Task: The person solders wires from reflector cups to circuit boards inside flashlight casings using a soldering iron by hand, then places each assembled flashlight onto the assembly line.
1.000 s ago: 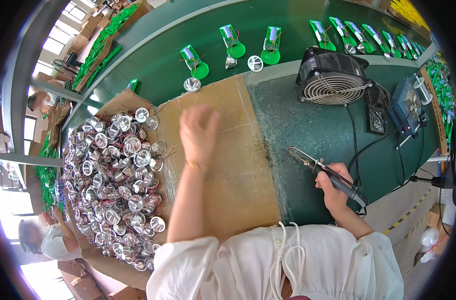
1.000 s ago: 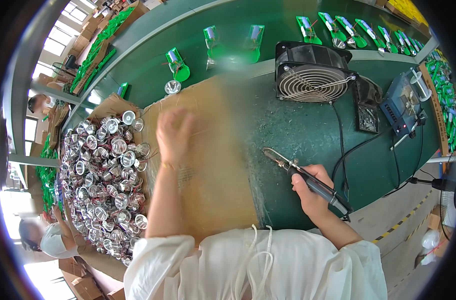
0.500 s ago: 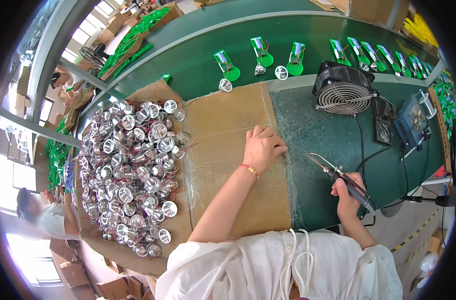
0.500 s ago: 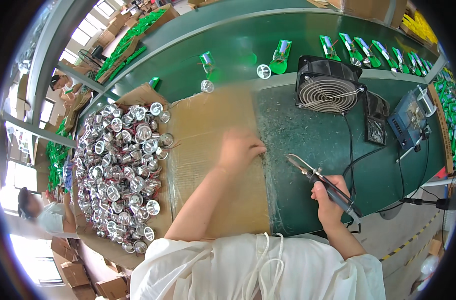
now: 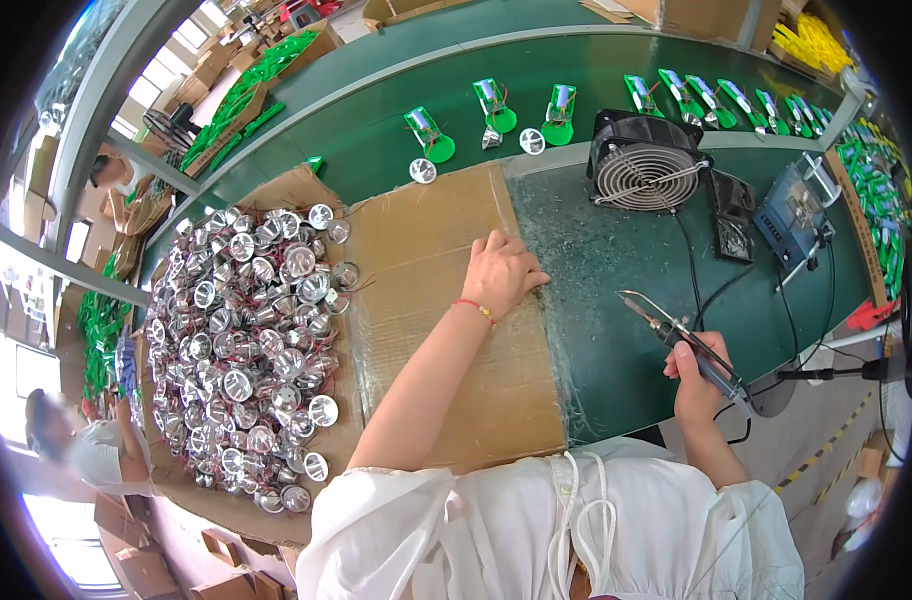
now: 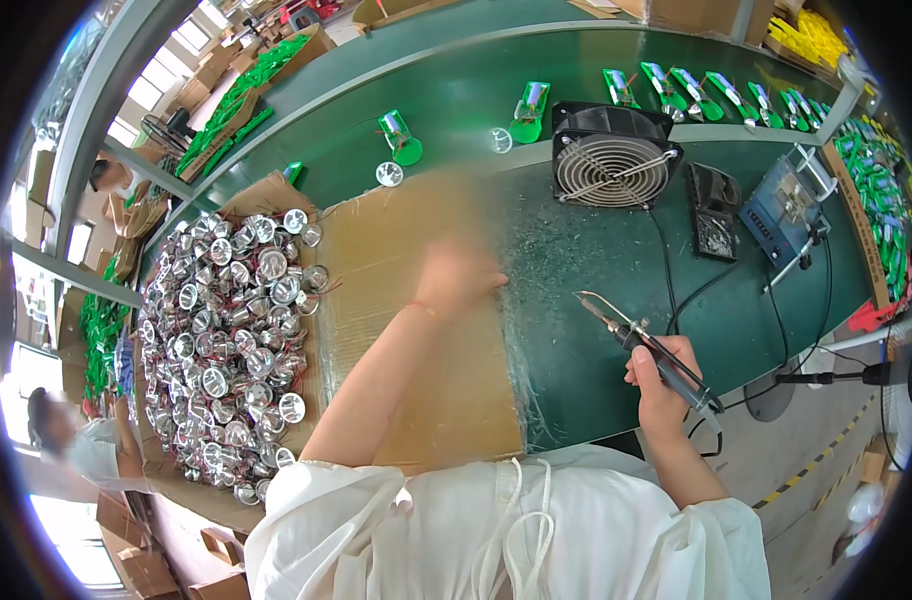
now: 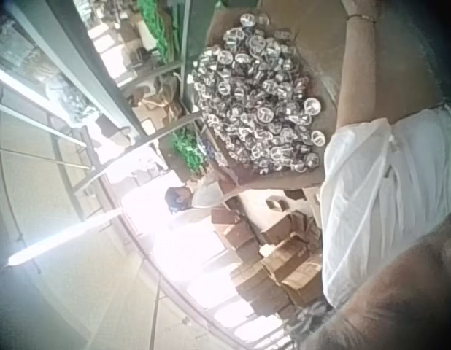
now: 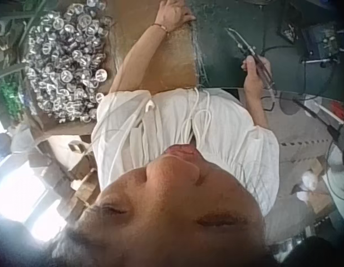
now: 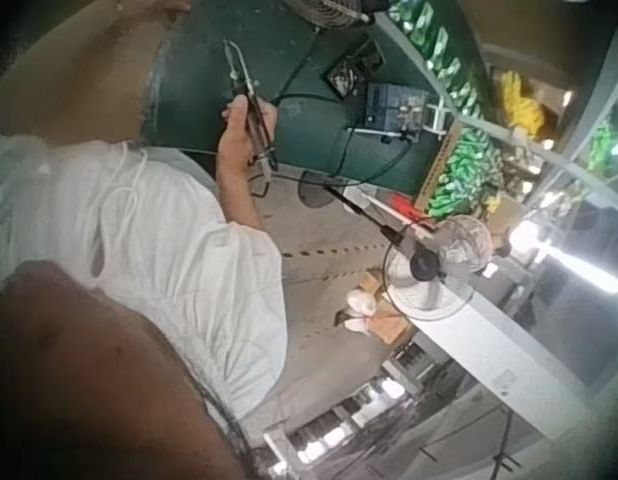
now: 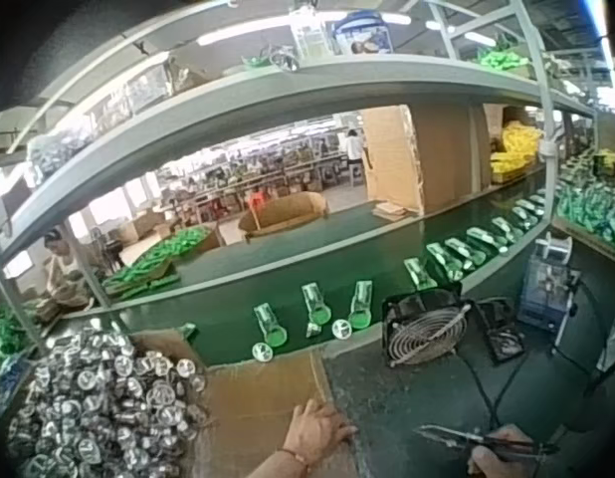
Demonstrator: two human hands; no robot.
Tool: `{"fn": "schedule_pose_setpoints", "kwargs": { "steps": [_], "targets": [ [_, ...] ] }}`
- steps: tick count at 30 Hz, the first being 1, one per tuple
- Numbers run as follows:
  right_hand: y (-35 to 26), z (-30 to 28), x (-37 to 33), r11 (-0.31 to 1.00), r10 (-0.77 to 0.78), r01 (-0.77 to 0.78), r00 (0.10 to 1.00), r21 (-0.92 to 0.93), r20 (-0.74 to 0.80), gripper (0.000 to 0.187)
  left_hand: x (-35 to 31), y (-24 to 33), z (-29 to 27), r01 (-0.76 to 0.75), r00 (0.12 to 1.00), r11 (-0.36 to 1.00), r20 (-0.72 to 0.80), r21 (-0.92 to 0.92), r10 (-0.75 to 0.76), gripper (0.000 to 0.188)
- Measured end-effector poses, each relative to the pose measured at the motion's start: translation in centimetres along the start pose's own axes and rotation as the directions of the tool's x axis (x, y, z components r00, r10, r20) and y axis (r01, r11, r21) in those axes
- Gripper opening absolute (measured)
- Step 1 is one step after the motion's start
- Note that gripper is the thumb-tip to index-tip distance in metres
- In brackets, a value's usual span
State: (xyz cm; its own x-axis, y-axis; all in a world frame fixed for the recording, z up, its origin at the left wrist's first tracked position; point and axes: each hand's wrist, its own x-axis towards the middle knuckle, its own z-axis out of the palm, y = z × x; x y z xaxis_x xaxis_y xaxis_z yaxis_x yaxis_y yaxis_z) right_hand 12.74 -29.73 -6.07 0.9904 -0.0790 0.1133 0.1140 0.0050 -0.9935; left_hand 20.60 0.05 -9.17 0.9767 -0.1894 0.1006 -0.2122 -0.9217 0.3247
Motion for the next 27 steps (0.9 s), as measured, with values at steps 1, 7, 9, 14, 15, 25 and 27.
{"fn": "schedule_pose_setpoints", "kwargs": {
  "steps": [1, 7, 9, 14, 15, 25, 27],
  "targets": [
    [0.0, -0.2, -0.2, 1.000, 0.002, -0.002, 1.000, -0.013, 0.000, 0.018, 0.0, 0.0, 0.0, 0.011, 1.000, 1.000, 0.008, 0.009, -0.011, 0.021],
    [-0.1, -0.7, -0.5, 0.999, -0.001, 0.001, 1.000, -0.039, 0.004, 0.018, -0.2, 0.1, -0.4, 0.068, 0.998, 0.989, 0.008, -0.133, -0.067, 0.023],
    [-0.3, -0.6, -0.4, 0.999, 0.012, -0.012, 1.000, -0.037, -0.001, 0.019, -0.3, 0.1, -0.2, 0.109, 0.994, 0.982, 0.013, -0.157, -0.108, 0.023],
    [-0.6, -0.4, 0.1, 1.000, -0.009, 0.009, 1.000, -0.020, 0.008, 0.019, 0.4, -0.3, 0.2, 0.141, 0.972, 0.937, -0.135, -0.320, -0.193, 0.022],
    [-0.6, -0.4, 0.1, 1.000, -0.002, 0.002, 1.000, -0.016, -0.002, 0.019, 0.6, -0.5, 0.0, 0.090, 0.959, 0.915, -0.214, -0.393, -0.186, 0.024],
    [-0.2, 0.2, 0.4, 0.999, 0.036, -0.037, 0.999, 0.014, 0.026, 0.019, -0.2, 0.3, -5.6, 0.194, 0.744, -0.164, 0.255, -0.967, -0.618, 0.031],
    [0.0, 0.5, 0.4, 0.998, 0.063, -0.063, 0.998, 0.021, 0.027, 0.019, -0.7, 1.0, -5.0, 0.134, 0.756, -0.343, 0.320, -0.930, -0.571, 0.030]
  ]
}}
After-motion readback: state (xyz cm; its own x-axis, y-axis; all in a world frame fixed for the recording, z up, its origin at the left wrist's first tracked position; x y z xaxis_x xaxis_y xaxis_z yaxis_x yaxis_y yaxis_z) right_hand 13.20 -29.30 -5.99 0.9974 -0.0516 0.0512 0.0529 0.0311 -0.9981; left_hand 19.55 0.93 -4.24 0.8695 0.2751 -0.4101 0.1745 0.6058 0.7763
